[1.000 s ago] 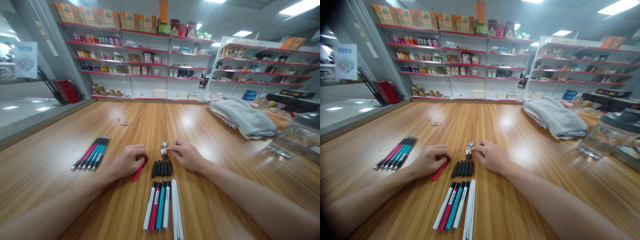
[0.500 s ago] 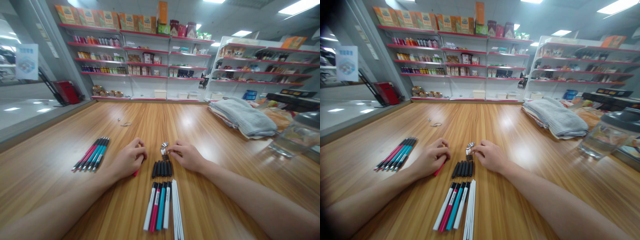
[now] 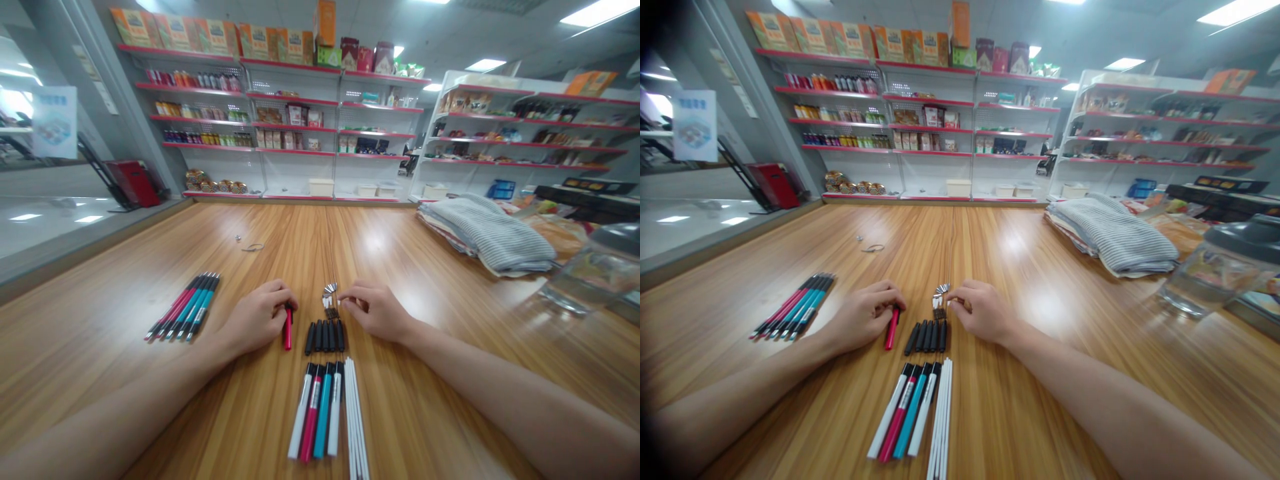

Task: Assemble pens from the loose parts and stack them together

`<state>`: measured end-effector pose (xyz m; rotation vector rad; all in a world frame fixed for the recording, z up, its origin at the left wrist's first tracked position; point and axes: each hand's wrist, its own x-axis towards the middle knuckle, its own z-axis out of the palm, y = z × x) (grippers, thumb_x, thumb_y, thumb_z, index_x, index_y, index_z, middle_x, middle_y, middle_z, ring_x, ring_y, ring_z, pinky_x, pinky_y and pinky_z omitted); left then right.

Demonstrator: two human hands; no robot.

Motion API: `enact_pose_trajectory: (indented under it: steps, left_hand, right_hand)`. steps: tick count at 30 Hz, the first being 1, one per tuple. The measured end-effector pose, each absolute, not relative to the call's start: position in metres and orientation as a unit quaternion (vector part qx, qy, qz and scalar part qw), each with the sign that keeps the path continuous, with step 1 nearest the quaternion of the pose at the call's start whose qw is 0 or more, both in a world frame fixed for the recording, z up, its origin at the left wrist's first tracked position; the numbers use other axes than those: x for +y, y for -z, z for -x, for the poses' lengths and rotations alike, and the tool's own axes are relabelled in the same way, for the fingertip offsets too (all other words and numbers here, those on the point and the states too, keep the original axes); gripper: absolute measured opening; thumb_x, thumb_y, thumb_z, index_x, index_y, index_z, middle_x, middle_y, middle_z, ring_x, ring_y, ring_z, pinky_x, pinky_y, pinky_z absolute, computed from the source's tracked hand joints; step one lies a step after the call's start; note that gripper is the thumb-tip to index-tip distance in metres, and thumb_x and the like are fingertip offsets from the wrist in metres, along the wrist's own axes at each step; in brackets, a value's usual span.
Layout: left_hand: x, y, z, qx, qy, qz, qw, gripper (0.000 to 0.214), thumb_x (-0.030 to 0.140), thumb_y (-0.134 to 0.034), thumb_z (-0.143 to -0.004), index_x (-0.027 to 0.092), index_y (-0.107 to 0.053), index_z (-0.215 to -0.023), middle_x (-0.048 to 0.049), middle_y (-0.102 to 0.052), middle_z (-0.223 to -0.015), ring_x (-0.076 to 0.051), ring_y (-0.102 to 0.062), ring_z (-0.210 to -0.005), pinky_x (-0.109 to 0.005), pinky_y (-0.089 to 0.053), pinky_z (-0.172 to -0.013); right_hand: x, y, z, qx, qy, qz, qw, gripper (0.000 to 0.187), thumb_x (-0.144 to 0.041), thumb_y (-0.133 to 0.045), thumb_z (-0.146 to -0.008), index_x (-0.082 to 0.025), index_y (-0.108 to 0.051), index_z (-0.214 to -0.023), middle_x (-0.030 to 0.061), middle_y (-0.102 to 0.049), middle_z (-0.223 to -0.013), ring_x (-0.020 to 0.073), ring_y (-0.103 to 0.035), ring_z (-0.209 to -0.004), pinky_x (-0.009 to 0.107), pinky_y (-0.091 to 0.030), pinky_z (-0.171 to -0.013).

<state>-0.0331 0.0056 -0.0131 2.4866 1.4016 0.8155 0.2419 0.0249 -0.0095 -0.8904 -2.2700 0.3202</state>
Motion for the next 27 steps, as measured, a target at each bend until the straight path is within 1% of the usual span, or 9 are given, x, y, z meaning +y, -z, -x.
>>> enact_pose_trajectory:
  steps: [2,5,8,10,12,15,18,23,27]
  left_hand:
    - [0.006,0.013,0.033,0.469,-0.272,-0.836,0.085,0.024,0.007,-0.044,-0.079,0.02,-0.064,-0.084,-0.002,-0.058,-0.092,-0.015,-0.056,-0.084,-0.026,-0.042,-0.072]
    - [0.006,0.013,0.032,0.469,-0.268,-0.837,0.085,0.025,0.008,-0.044,-0.079,0.021,-0.064,-0.085,-0.0021,-0.058,-0.091,-0.015,-0.056,-0.084,-0.026,-0.042,-0.071]
    - [0.006,0.013,0.032,0.474,-0.267,-0.835,0.082,0.024,0.009,-0.043,-0.08,0.021,-0.064,-0.085,-0.0022,-0.058,-0.091,-0.015,-0.056,-0.082,-0.026,-0.042,-0.07]
    - [0.006,0.013,0.032,0.476,-0.265,-0.834,0.082,0.024,0.009,-0.043,-0.08,0.021,-0.064,-0.086,-0.0022,-0.059,-0.091,-0.015,-0.056,-0.082,-0.026,-0.042,-0.07]
    - [0.006,0.012,0.032,0.478,-0.264,-0.833,0.084,0.024,0.01,-0.043,-0.081,0.021,-0.064,-0.086,-0.0022,-0.059,-0.09,-0.015,-0.056,-0.082,-0.026,-0.042,-0.069]
    - [0.006,0.012,0.032,0.481,-0.262,-0.832,0.083,0.023,0.01,-0.044,-0.08,0.021,-0.064,-0.086,-0.0023,-0.059,-0.089,-0.015,-0.056,-0.08,-0.026,-0.042,-0.067]
    - [0.006,0.011,0.031,0.483,-0.262,-0.832,0.077,0.023,0.01,-0.044,-0.08,0.021,-0.064,-0.086,-0.0025,-0.059,-0.088,-0.015,-0.055,-0.081,-0.026,-0.042,-0.068]
    - [0.005,0.012,0.032,0.48,-0.265,-0.833,0.075,0.022,0.011,-0.044,-0.081,0.02,-0.064,-0.085,-0.003,-0.059,-0.088,-0.015,-0.056,-0.08,-0.026,-0.043,-0.068]
    - [0.007,0.015,0.032,0.482,-0.279,-0.827,0.077,0.023,0.011,-0.045,-0.08,0.019,-0.062,-0.093,-0.0035,-0.059,-0.089,-0.016,-0.056,-0.08,-0.026,-0.043,-0.066]
  right_hand:
    - [0.024,0.008,-0.243,-0.862,-0.161,0.346,0.333,0.018,-0.026,-0.054,-0.088,-0.014,-0.065,-0.08,-0.0011,-0.051,-0.064,0.0083,-0.043,-0.055,0.021,-0.034,-0.054]
    - [0.026,0.006,-0.246,-0.862,-0.257,0.341,0.272,0.036,-0.037,-0.053,-0.088,-0.013,-0.056,-0.061,-0.0048,-0.039,-0.052,0.0059,-0.033,-0.047,0.021,-0.024,-0.046]
    - [0.03,0.0,-0.25,-0.859,-0.352,0.318,0.194,0.045,-0.046,-0.055,-0.086,-0.013,-0.05,-0.055,-0.0056,-0.036,-0.05,0.0046,-0.031,-0.046,0.02,-0.021,-0.044]
    - [0.032,-0.006,-0.252,-0.855,-0.384,0.311,0.156,0.049,-0.05,-0.058,-0.083,-0.013,-0.046,-0.052,-0.0061,-0.034,-0.049,0.004,-0.03,-0.045,0.019,-0.02,-0.042]
    - [0.03,-0.014,-0.253,-0.86,-0.386,0.314,0.117,0.05,-0.051,-0.062,-0.079,-0.013,-0.047,-0.05,-0.0061,-0.035,-0.047,0.0038,-0.031,-0.045,0.018,-0.021,-0.041]
    - [0.024,-0.026,-0.253,-0.847,-0.415,0.331,0.016,0.049,-0.056,-0.066,-0.073,-0.012,-0.057,-0.056,-0.0038,-0.047,-0.047,0.0048,-0.039,-0.041,0.016,-0.026,-0.038]
    - [0.017,-0.034,-0.251,-0.816,-0.458,0.345,-0.074,0.05,-0.061,-0.068,-0.067,-0.011,-0.062,-0.062,0.0007,-0.059,-0.054,0.0072,-0.048,-0.04,0.016,-0.033,-0.034]
    - [0.013,-0.035,-0.247,-0.806,-0.452,0.366,-0.112,0.05,-0.062,-0.071,-0.062,-0.012,-0.063,-0.06,-0.0005,-0.058,-0.049,0.008,-0.05,-0.038,0.016,-0.039,-0.034]
    - [0.012,-0.032,-0.246,-0.8,-0.457,0.371,-0.114,0.046,-0.058,-0.073,-0.062,-0.013,-0.061,-0.057,-0.0017,-0.056,-0.045,0.0087,-0.051,-0.036,0.017,-0.041,-0.034]
